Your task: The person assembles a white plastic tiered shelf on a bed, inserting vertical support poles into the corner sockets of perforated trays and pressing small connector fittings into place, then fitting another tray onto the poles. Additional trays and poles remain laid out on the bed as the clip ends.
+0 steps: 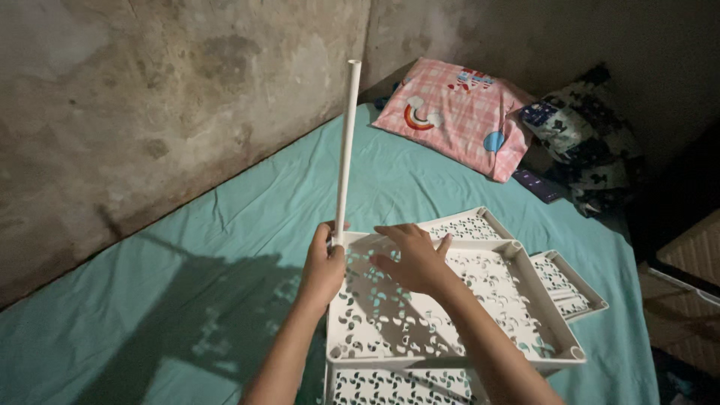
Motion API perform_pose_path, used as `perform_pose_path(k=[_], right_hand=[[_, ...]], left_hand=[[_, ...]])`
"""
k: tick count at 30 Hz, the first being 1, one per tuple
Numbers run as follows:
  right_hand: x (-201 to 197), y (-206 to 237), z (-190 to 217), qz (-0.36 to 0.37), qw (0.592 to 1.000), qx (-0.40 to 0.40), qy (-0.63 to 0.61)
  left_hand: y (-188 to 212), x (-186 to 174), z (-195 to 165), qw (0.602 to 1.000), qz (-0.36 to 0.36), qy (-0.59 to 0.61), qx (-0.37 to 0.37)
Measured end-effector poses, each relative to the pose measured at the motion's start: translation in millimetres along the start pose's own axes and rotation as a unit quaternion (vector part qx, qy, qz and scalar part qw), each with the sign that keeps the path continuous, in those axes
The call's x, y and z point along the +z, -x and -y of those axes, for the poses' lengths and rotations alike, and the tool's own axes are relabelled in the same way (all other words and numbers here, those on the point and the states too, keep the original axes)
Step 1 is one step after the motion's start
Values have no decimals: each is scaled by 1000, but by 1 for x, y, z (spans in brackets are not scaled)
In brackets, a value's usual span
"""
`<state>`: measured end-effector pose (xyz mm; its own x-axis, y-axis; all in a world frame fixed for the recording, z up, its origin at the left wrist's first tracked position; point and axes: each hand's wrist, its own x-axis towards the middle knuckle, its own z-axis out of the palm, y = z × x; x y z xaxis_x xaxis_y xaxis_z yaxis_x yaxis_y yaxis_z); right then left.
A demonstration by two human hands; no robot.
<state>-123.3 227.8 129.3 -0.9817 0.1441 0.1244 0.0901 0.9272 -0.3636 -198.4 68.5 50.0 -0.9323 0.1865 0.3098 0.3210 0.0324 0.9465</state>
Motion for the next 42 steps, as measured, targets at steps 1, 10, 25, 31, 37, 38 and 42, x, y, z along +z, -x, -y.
perform_pose_path(k=[1,10,25,31,37,38,42], right_hand=[[1,4,-1,-11,1000,-14,-9],[5,-4,1,-57,984,-148,-85],[-1,4,9,-31,964,-247,-95],[8,21,20,-49,966,-239,-88],[6,49,31,-27,966,-210,-149],[5,53,31,-25,965,-207,-157],[5,76,29,-8,967,-199,-160]], left_hand=[[2,0,-3,1000,-2,21,-13],[28,-7,-34,988,-89,101,-79],[79,25,-48,954,-280,98,-26],[92,40,-56,952,-294,78,-46],[99,52,-60,944,-323,69,-6],[100,52,-59,945,-322,60,5],[98,44,-58,954,-299,-7,25]])
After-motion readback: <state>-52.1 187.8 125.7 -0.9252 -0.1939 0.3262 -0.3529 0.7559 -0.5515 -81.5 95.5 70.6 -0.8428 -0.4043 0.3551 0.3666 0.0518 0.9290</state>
